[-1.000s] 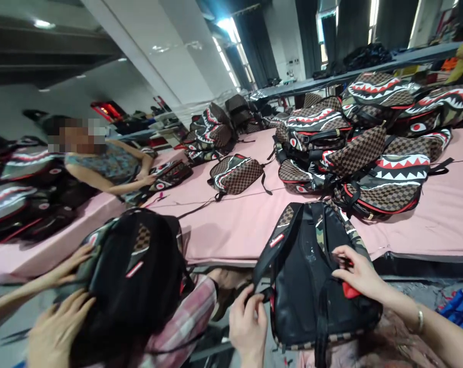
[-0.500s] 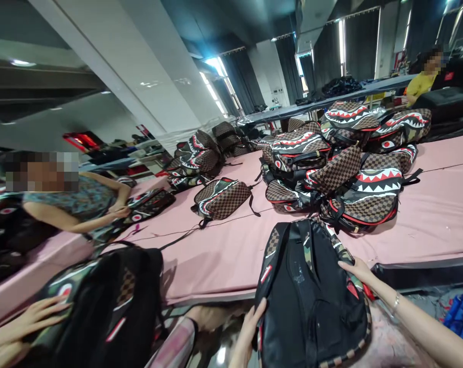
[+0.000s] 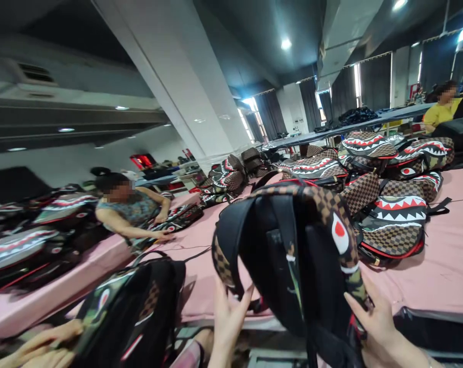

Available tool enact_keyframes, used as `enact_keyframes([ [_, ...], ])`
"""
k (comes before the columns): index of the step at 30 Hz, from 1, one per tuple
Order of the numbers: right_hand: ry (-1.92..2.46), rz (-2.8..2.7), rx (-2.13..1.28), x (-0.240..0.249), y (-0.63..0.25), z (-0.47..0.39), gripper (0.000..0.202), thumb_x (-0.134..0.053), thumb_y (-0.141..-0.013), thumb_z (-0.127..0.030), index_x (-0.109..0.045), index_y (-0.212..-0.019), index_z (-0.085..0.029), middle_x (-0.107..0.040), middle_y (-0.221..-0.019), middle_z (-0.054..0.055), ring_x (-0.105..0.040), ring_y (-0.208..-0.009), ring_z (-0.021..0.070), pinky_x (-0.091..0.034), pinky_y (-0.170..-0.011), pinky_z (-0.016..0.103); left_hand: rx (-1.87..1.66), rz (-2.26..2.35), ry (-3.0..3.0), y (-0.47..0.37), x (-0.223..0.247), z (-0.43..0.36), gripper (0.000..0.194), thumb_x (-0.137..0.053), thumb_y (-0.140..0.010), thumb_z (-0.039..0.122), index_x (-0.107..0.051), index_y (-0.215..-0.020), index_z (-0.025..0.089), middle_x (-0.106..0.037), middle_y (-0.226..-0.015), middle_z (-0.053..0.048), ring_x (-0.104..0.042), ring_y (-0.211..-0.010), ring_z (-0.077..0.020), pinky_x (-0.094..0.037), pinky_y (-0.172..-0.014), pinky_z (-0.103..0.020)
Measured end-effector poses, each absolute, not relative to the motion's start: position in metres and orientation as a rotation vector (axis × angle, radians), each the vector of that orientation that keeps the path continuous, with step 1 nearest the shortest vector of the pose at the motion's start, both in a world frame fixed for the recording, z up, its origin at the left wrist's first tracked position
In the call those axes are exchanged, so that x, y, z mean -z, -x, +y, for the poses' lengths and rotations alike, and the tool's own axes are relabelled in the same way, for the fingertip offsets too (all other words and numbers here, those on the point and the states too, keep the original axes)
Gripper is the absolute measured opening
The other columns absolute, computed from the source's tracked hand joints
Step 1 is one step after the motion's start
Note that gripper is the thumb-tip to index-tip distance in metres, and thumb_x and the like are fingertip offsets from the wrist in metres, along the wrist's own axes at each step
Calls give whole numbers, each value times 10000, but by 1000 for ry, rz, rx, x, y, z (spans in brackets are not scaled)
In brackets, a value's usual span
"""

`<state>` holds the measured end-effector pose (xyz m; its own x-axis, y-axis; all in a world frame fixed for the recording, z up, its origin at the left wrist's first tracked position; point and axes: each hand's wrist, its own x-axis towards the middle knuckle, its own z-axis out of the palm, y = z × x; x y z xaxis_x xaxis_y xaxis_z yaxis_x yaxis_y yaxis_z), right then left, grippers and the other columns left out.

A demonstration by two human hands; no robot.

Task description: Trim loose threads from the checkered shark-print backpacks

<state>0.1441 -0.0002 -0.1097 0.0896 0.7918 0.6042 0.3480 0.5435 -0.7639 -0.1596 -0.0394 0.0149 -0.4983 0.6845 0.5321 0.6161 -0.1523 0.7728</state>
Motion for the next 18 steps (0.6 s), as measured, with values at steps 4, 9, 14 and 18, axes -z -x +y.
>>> enact_keyframes([
  [4, 1050, -1681, -396, 161, -116, -25, 515, -537, -758, -183, -476, -1269, -178, -546, -1231, 91, -552, -1086, 247, -495, -894, 356, -1849, 1758, -2041, 133, -70, -12, 608, -462, -793, 247, -269, -1369, 223, -273, -1443, -75, -175, -1344, -245, -133, -1105, -436],
  [9, 1010, -1838, -527, 172, -121, -39, 547, -428, -701, -90, -519, -1232, -182, -537, -1244, 73, -508, -1139, 231, -464, -934, 365, -1788, 1538, -2158, 122, -81, -2, 428, -389, -816, 150, -452, -1234, 220, -418, -1358, -81, -343, -1275, -224, -261, -1067, -443],
  [14, 888, -1788, -653, 121, -146, -25, 319, -454, -777, -155, -608, -1052, -206, -661, -1013, 59, -638, -919, 193, -541, -791, 289, -1719, 1494, -2281, 108, -81, -14, 279, -454, -819, 130, -551, -1068, 210, -551, -1195, -84, -471, -1161, -205, -372, -992, -416],
  [18, 922, -1655, -668, 61, -156, -6, 206, -500, -825, -307, -577, -975, -191, -660, -850, 60, -647, -749, 170, -538, -651, 233, -1660, 1542, -2301, 92, -88, -17, 328, -520, -810, 188, -520, -1136, 220, -579, -1113, -79, -525, -1063, -194, -430, -930, -400],
])
